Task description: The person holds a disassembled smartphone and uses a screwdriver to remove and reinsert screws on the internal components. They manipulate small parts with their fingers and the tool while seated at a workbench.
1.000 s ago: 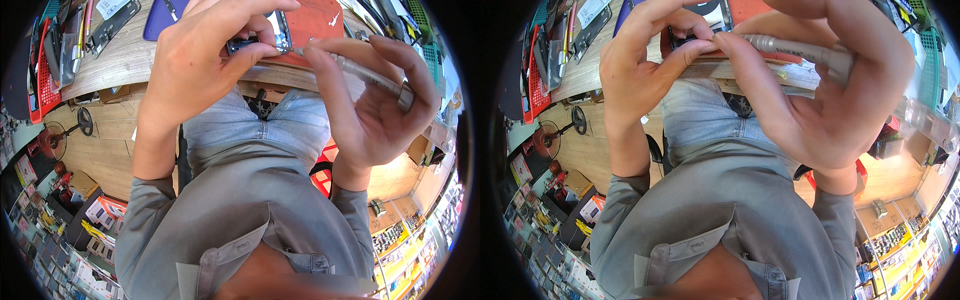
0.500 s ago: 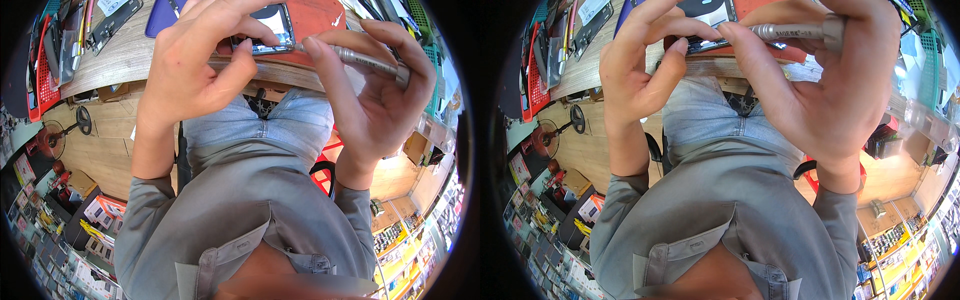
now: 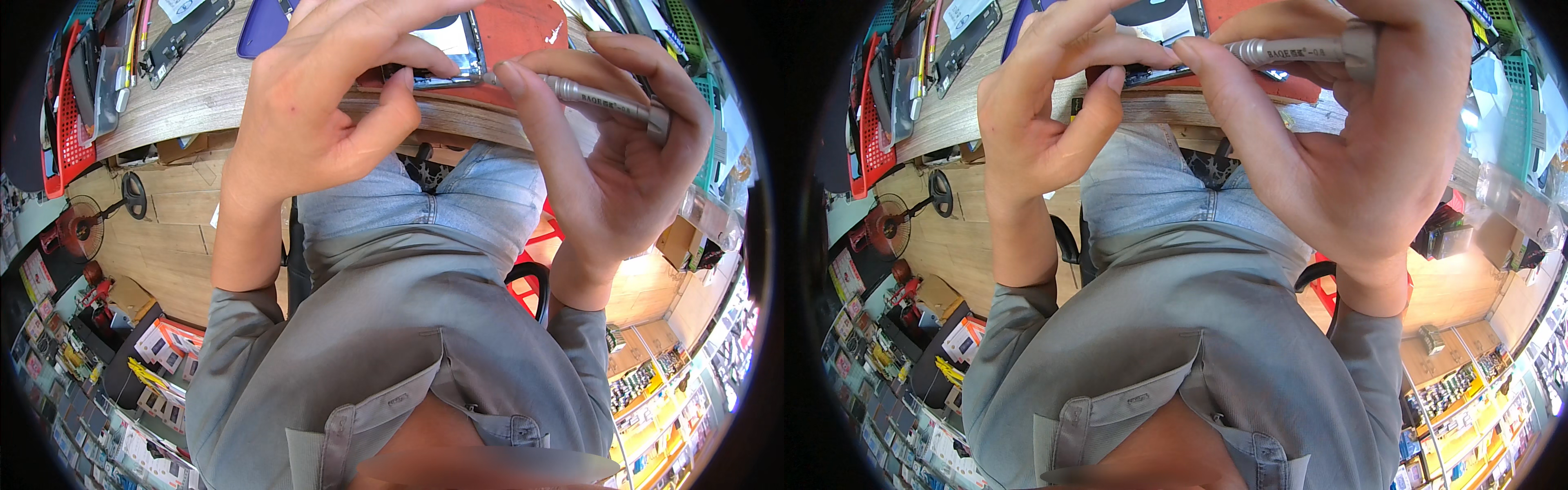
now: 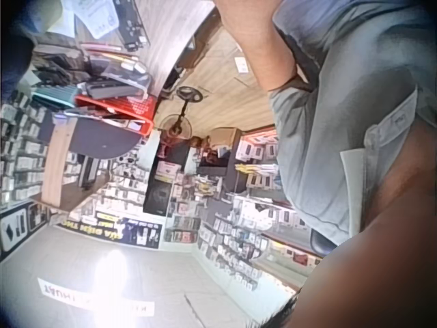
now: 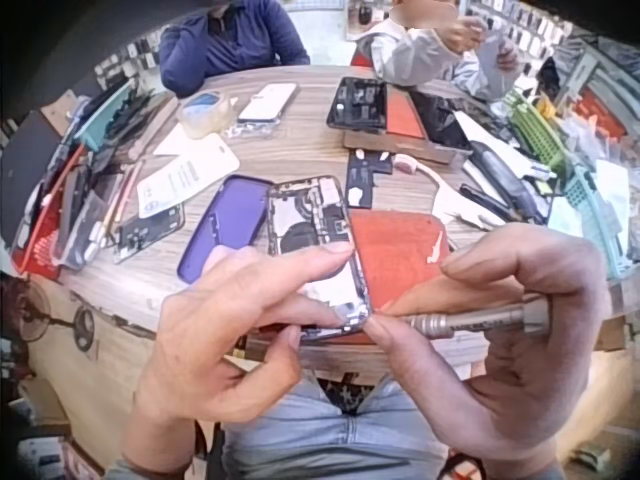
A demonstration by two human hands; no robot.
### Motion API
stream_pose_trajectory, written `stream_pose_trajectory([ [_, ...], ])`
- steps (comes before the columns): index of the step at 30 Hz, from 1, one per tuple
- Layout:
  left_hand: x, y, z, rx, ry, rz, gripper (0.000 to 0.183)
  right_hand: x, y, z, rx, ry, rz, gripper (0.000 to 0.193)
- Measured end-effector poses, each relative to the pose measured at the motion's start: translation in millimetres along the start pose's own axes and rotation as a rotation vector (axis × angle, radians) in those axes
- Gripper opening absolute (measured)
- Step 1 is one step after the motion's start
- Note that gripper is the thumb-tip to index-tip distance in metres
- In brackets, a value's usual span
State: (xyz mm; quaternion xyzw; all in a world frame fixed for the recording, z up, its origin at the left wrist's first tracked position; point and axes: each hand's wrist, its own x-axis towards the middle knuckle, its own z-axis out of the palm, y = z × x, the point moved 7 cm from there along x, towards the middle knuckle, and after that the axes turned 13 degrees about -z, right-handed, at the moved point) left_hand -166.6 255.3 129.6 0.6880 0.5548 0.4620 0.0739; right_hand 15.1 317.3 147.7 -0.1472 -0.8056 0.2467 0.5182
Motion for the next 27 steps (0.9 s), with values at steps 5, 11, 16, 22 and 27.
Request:
stream_pose_trajectory([
  [5,-8,-11,3,-0.070,0.003,-0.018,0.063,-1,0,1,0.007,0.013,0.013,0.075],
  [11,-7,-3,-2,-0.090,0.042,-0.034,0.063,1,-1,2,0.046,0.010,0.012,0.076],
  [16,-5,-12,1,-0.126,-0.010,-0.027,0.062,8,-5,7,0.064,-0.013,0.058,0.073],
  [22,-5,-20,4,-0.141,-0.061,-0.044,0.061,22,-14,14,0.001,-0.120,0.089,0.071],
  [27,-5,-16,3,-0.209,-0.072,-0.057,0.064,30,-19,17,-0.048,-0.202,0.102,0.070],
])
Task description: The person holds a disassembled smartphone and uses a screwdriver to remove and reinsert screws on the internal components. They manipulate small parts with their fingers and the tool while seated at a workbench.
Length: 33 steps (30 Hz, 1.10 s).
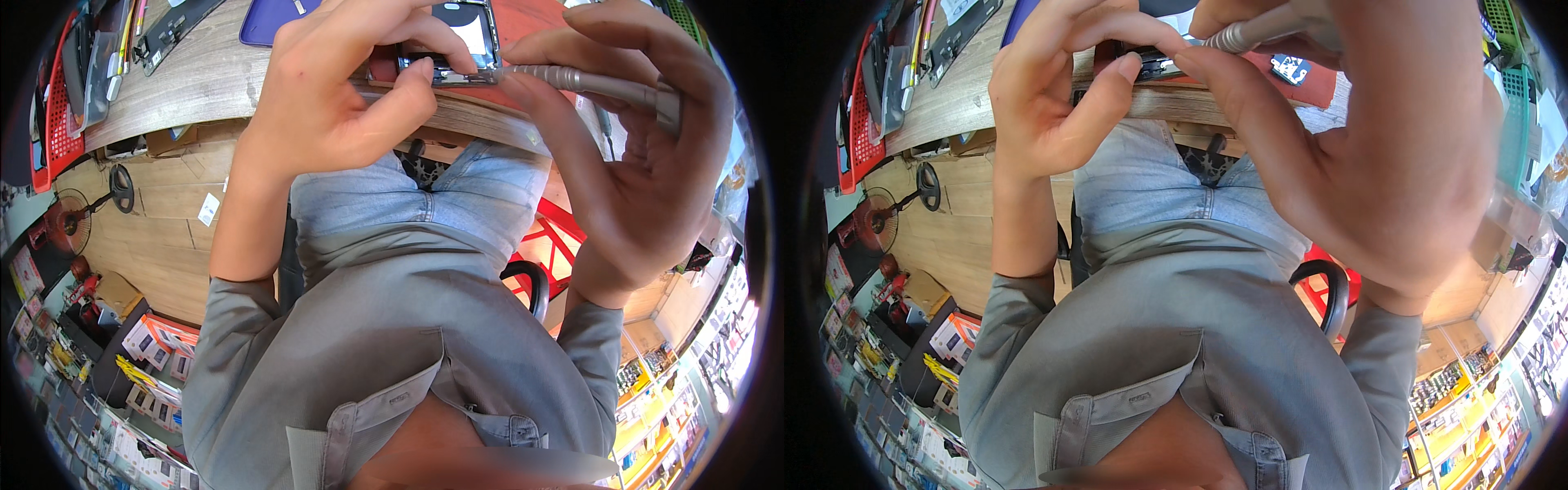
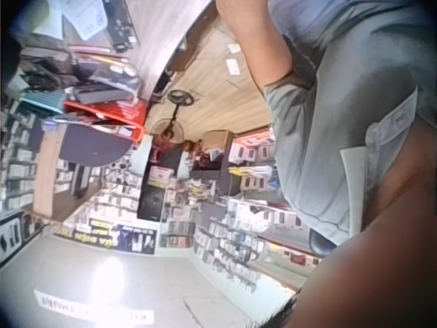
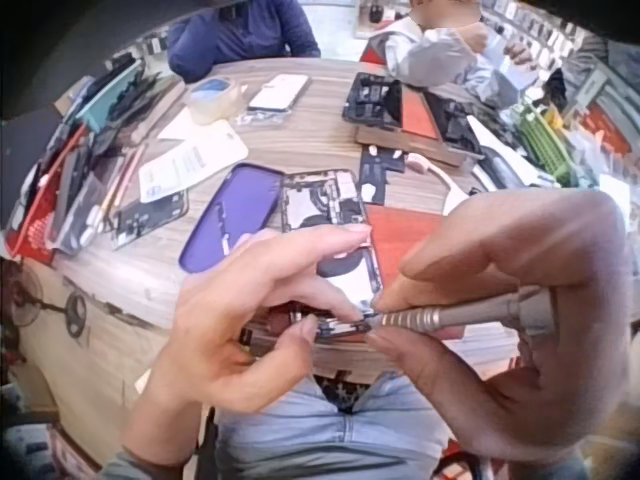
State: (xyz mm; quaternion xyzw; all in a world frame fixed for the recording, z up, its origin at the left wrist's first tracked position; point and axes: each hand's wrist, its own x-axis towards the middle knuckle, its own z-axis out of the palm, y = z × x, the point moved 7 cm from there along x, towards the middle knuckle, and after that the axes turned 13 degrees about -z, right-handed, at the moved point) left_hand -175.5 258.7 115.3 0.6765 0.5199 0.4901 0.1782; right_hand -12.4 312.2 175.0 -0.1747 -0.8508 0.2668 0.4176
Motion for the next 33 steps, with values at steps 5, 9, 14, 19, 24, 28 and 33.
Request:
stream_pose_trajectory([
  [5,-8,-17,5,-0.273,-0.063,-0.292,0.063,5,-3,3,-0.027,-0.040,0.003,0.069],
  [9,-6,-22,6,-0.251,-0.050,-0.166,0.062,7,-4,6,-0.041,-0.062,0.001,0.068],
  [14,-6,-25,6,-0.320,-0.012,-0.131,0.063,9,-5,8,-0.053,-0.082,0.004,0.067],
  [19,-6,-22,3,-0.410,-0.072,-0.136,0.069,11,-6,9,-0.067,-0.095,0.002,0.067],
  [24,-6,-30,4,-0.588,0.032,-0.151,0.078,13,-8,10,-0.078,-0.108,0.002,0.066],
  [28,-9,-35,4,-0.674,0.074,-0.224,0.079,14,-8,11,-0.081,-0.114,0.006,0.065],
  [33,-5,-32,0,-0.545,0.098,-0.174,0.079,15,-8,12,-0.093,-0.121,0.007,0.064],
])
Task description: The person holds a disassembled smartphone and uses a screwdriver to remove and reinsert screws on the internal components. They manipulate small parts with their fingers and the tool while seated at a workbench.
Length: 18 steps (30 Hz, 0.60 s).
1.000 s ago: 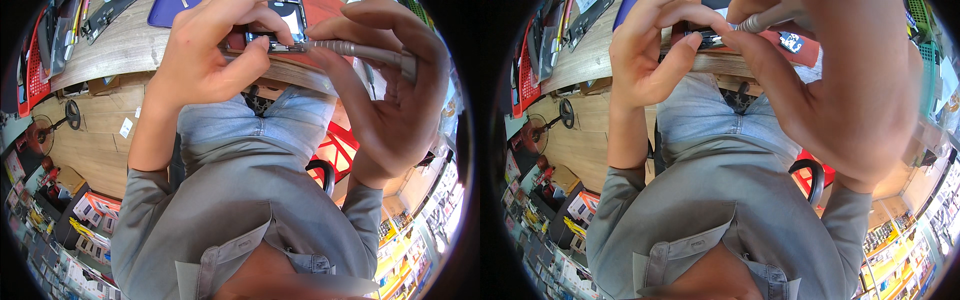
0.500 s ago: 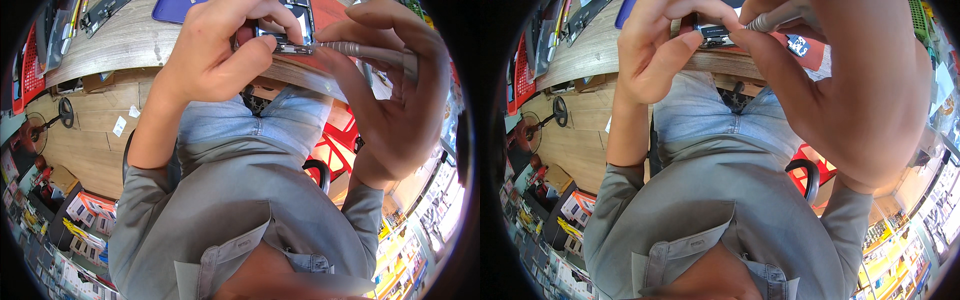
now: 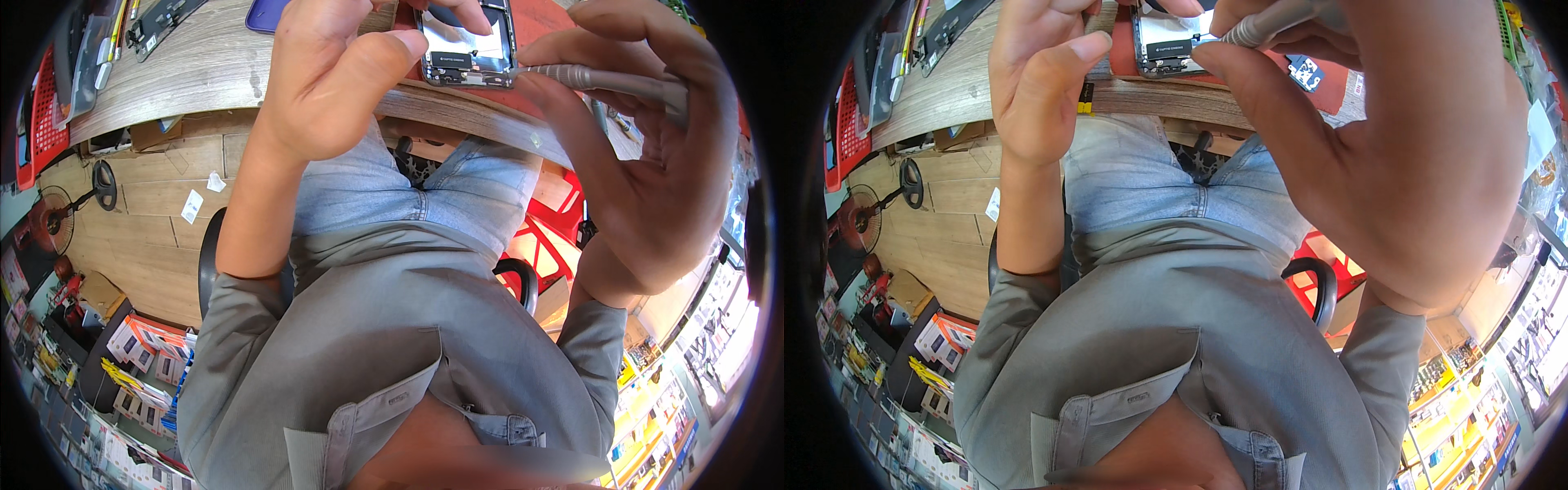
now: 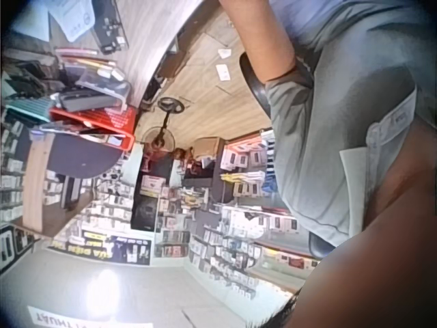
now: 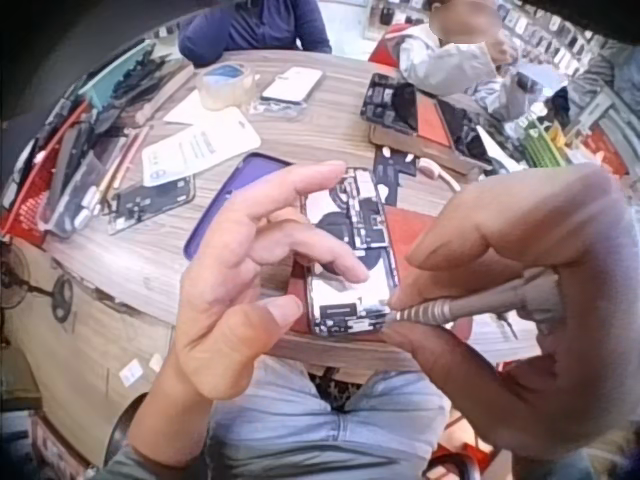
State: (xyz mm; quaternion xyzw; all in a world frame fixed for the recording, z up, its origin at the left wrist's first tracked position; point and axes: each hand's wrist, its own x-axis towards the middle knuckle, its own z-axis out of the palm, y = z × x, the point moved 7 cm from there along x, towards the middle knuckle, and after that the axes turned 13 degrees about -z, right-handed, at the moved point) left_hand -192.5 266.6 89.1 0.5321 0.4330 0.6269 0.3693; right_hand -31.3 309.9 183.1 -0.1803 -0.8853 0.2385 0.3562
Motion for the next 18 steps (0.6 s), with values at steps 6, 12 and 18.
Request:
stream_pose_trajectory([
  [6,-2,0,2,0.079,-0.007,0.019,0.080,2,2,2,-0.005,-0.010,0.002,0.063],
  [12,-3,-8,-2,-0.059,-0.042,-0.087,0.078,4,3,4,-0.006,-0.014,-0.002,0.062],
  [18,3,-6,5,-0.105,-0.083,0.098,0.077,3,2,2,-0.015,-0.011,0.002,0.061],
])
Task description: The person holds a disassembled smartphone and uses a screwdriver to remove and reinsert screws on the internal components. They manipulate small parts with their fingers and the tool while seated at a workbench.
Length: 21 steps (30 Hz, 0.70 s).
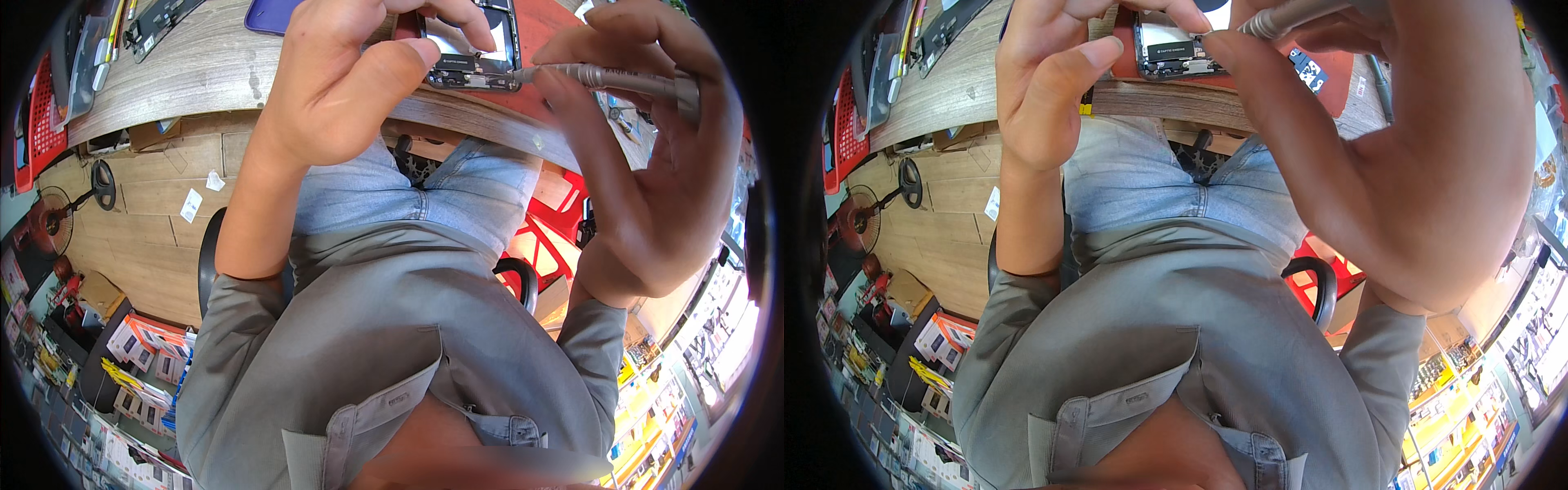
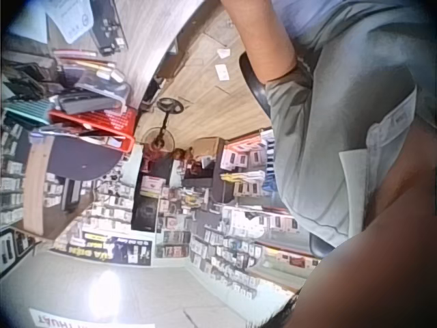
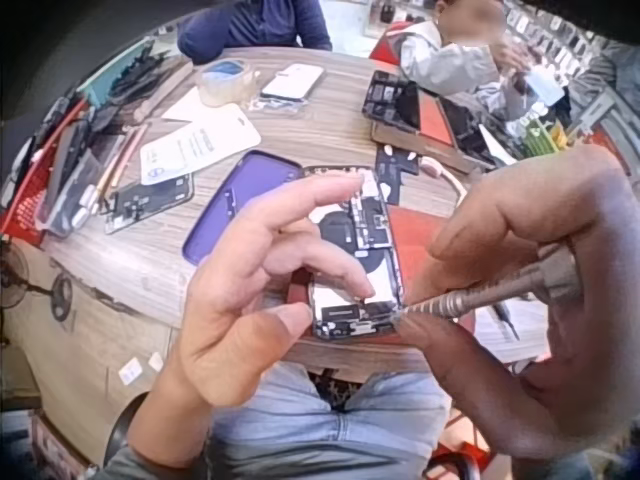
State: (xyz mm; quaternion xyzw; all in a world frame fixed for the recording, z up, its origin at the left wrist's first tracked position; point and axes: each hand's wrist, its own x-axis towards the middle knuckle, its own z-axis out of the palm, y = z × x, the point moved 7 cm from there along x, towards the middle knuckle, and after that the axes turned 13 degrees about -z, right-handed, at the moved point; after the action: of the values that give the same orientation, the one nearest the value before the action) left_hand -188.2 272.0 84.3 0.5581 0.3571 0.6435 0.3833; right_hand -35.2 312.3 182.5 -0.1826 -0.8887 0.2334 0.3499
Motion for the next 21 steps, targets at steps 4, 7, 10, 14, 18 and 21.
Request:
stream_pose_trajectory([
  [4,-3.4,-1.5,-2.0,0.073,0.000,-0.118,0.078,0.3,0.4,-0.4,0.000,-0.001,-0.003,0.060],
  [7,-4.4,0.1,-1.7,0.040,0.006,-0.153,0.077,0.1,0.7,0.7,0.002,-0.002,-0.006,0.060],
  [10,-1.9,3.6,0.8,0.015,-0.007,-0.123,0.075,0.4,0.6,-0.1,-0.004,-0.002,-0.005,0.059],
  [14,-4.2,5.3,1.8,0.146,-0.014,-0.177,0.074,0.5,1.2,-0.5,-0.005,-0.001,-0.004,0.059],
  [18,-5.1,3.9,3.0,0.168,0.006,-0.124,0.074,0.4,1.7,-0.3,-0.005,0.002,-0.006,0.058],
  [21,-1.9,1.1,1.5,0.120,-0.031,-0.101,0.074,0.4,1.2,-1.3,-0.008,0.000,-0.001,0.058],
])
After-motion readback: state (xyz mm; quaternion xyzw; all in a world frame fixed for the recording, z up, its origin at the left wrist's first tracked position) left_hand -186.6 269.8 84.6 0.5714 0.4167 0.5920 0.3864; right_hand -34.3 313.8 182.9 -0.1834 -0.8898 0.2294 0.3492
